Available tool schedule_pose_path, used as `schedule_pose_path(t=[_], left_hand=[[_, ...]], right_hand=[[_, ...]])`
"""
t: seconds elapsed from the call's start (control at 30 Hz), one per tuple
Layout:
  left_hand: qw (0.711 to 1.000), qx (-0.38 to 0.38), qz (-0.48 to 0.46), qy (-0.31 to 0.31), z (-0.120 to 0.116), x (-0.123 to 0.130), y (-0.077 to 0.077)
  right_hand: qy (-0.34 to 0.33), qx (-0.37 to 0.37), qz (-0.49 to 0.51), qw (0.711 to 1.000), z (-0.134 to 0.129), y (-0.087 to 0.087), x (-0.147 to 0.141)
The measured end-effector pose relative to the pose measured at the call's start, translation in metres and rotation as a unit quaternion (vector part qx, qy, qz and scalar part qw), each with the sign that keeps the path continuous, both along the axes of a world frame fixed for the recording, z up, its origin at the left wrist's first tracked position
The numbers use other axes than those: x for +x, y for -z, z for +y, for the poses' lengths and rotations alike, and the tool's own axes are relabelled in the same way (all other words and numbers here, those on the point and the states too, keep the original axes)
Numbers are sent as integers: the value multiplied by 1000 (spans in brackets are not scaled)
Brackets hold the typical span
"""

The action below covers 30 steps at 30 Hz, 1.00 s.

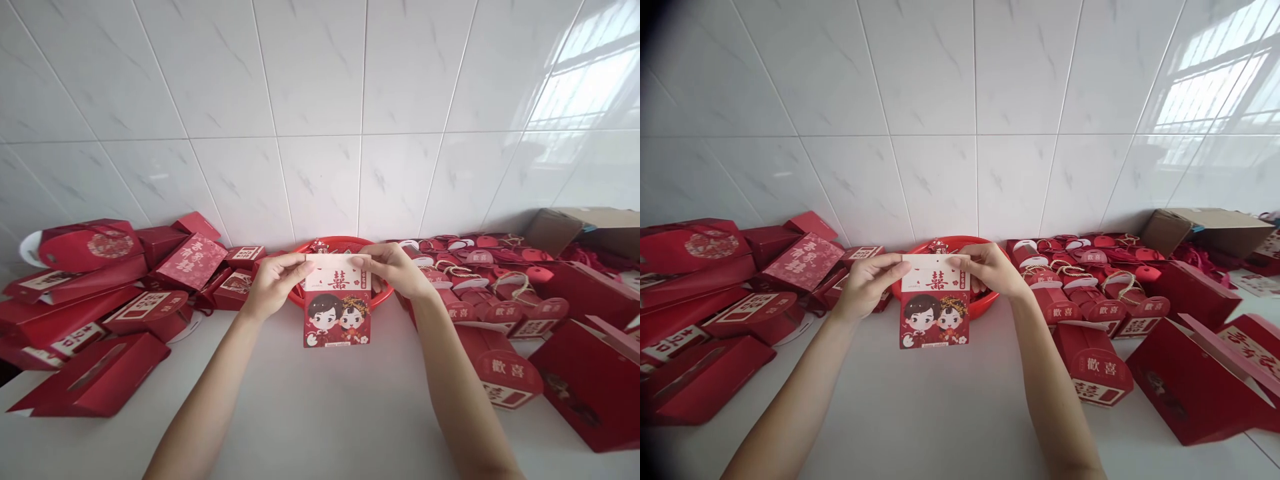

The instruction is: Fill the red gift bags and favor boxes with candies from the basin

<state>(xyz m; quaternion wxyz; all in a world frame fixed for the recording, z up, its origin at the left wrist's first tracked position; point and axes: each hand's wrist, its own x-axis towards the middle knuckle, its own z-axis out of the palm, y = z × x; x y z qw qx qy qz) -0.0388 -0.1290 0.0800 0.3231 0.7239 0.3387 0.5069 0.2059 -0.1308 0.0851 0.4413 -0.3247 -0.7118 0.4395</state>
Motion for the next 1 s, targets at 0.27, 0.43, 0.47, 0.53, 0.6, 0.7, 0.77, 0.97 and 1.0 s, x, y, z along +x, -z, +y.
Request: schedule_pose_path(t=[0.27,0.43,0.47,0.53,0.6,0.7,0.77,0.97,1.0], left_hand=[[994,78,-42,-56,-4,1,-2],[993,28,-110,32,-4,-2,0],[991,24,-122,41,-4,-3,0],[989,21,-142,43,-4,-4,0],[988,18,-147,34,-2,-5,0],[992,-8,-122,21,4,-3,1],[995,-36,-87,27,8,0,4],[993,-90,23,74,25,11,23],[991,-97,36,79,29,12,28]], right_hand=[[33,44,38,998,-8,-3,-6],[93,116,54,987,-28,-14,-7],[113,129,62,983,-32,-17,-6],[158,147,88,973,-40,-22,-3],[191,158,116,962,-46,-24,0],[216,167,120,955,-54,-25,5],[222,163,89,957,-63,-27,8],[306,211,8,928,-122,-43,31],[342,225,5,912,-136,-45,41]])
